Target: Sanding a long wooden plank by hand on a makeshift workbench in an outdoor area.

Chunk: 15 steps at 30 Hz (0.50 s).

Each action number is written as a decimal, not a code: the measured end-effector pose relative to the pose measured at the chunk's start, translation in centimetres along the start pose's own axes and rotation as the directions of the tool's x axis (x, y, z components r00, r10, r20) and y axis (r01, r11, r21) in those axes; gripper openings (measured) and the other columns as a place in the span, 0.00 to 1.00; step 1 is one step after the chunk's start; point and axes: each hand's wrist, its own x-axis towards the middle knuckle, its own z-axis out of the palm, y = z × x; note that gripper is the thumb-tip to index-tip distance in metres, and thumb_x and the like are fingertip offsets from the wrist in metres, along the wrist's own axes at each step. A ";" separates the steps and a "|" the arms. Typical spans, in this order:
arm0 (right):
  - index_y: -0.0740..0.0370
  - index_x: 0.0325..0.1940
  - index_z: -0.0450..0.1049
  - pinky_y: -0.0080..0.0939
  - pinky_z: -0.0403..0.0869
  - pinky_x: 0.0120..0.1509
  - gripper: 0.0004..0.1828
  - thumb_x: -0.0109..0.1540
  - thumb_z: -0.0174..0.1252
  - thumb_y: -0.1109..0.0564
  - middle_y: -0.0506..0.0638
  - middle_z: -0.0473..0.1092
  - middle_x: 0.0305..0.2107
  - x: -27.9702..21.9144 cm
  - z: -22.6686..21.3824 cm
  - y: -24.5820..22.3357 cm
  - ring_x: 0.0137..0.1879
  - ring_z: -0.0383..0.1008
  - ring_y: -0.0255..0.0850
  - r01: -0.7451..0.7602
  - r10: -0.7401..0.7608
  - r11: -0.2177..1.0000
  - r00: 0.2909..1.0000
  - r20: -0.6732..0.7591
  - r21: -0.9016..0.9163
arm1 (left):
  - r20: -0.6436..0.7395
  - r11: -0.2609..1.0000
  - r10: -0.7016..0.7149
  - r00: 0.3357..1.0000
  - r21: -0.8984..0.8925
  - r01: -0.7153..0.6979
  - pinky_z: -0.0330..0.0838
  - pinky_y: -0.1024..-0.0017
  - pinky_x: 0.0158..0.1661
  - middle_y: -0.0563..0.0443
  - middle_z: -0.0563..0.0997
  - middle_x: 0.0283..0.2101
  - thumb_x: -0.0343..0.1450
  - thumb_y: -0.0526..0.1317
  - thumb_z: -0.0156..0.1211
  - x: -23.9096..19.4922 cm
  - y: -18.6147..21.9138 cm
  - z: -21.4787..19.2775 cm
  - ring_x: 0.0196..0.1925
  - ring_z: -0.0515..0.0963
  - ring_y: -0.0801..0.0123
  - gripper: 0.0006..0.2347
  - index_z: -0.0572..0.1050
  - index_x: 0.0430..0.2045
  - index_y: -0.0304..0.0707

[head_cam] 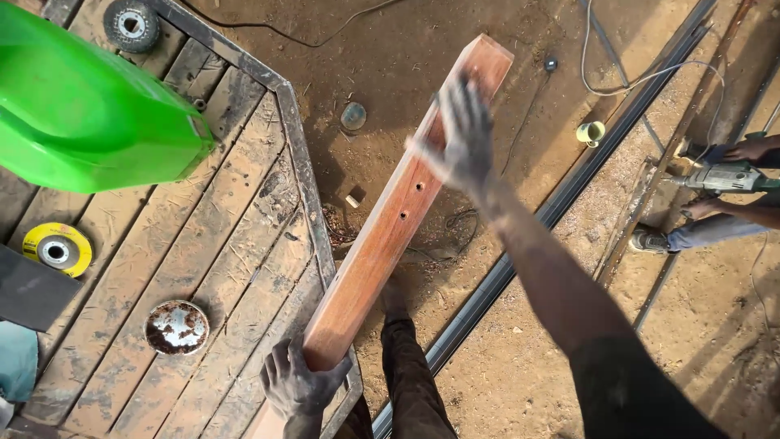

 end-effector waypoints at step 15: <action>0.62 0.80 0.39 0.59 0.34 0.85 0.59 0.60 0.37 0.17 0.58 0.34 0.77 2.6 -2.2 -0.4 0.83 0.30 0.55 -0.105 0.105 0.994 0.994 0.022 -0.011 | -0.180 0.995 0.099 0.979 0.025 -0.096 0.74 0.55 0.42 0.49 0.79 0.39 0.45 0.72 0.64 0.7 0.3 0.2 0.39 0.79 0.53 0.37 0.78 0.37 0.43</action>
